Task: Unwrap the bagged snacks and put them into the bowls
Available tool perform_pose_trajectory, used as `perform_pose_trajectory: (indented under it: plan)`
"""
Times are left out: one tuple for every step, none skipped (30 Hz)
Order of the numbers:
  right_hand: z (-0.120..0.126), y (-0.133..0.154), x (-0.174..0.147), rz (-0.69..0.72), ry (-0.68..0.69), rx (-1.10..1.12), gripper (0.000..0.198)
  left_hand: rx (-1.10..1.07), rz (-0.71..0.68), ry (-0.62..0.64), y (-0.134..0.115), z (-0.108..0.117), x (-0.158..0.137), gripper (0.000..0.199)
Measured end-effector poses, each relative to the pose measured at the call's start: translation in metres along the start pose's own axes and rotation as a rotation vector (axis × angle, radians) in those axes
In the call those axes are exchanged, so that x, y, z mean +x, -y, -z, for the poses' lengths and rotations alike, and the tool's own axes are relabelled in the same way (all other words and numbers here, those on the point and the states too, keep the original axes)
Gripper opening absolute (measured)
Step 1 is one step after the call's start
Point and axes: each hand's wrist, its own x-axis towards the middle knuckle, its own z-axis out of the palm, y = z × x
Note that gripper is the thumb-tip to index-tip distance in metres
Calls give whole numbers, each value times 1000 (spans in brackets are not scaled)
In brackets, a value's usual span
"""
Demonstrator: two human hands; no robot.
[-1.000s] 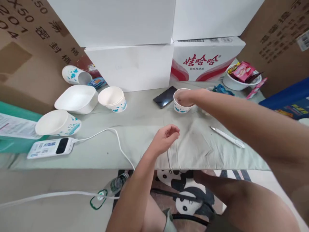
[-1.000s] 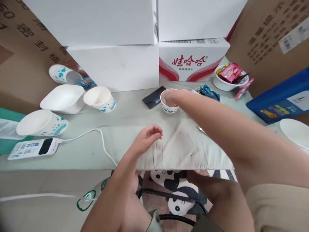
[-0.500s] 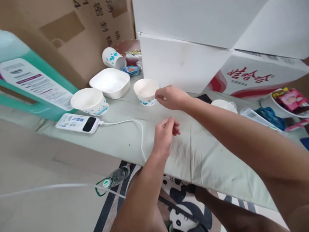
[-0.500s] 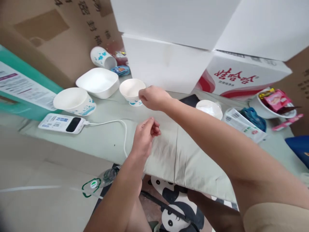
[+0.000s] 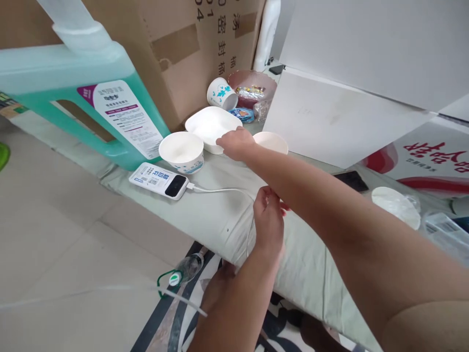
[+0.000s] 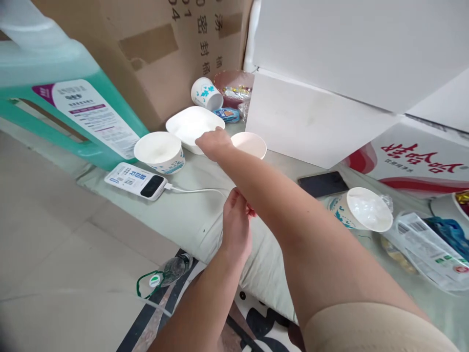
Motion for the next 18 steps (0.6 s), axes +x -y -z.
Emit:
perform_pose_trajectory:
  plan:
    - [1,0,1,-15,3,-16,35,-4,9,-8,-1,1,0,5]
    - [4,-1,0,-29,-12,-19,33,-3,18,-10,-1,2,0,5]
    - [9,-2,-4,-44,-45,-5,32,1,23,-3,0,3,0,5]
    - [15,-5,-9,-62,-87,22,32,9,26,7,1,3,-1,6]
    - [23,-7,-18,-86,-132,58,31,16,25,17,2,3,-1,7]
    - [32,-11,-29,-111,-177,99,30,24,22,27,4,3,-1,8]
    - [42,-14,-44,-137,-223,140,30,28,18,30,6,2,-1,9]
    - [50,-18,-62,-161,-271,182,30,30,11,30,7,2,-2,10]
    - [57,-22,-85,-181,-325,225,31,28,-1,29,8,1,-2,11]
    - [61,-25,-112,-199,-386,264,32,24,-21,13,9,0,-2,13]
    - [62,-28,-143,-213,-457,301,33,19,-46,5,10,0,-2,14]
    - [59,-30,-178,-238,-524,331,34,15,-78,-18,10,-1,-2,16]
    - [52,-30,-216,-277,-581,354,35,13,-103,-13,9,-3,-2,18]
    - [40,-28,-255,-317,-637,372,35,10,-130,-24,9,-4,-2,18]
    - [25,-23,-295,-346,-671,389,33,14,-157,-35,9,-7,-3,18]
    - [7,-17,-333,-355,-701,409,30,39,-154,2,10,-9,-3,19]
    - [-12,-9,-367,-364,-724,436,28,63,-153,3,11,-12,-4,19]
    - [-33,1,-397,-382,-732,461,28,91,-141,21,14,-16,-6,19]
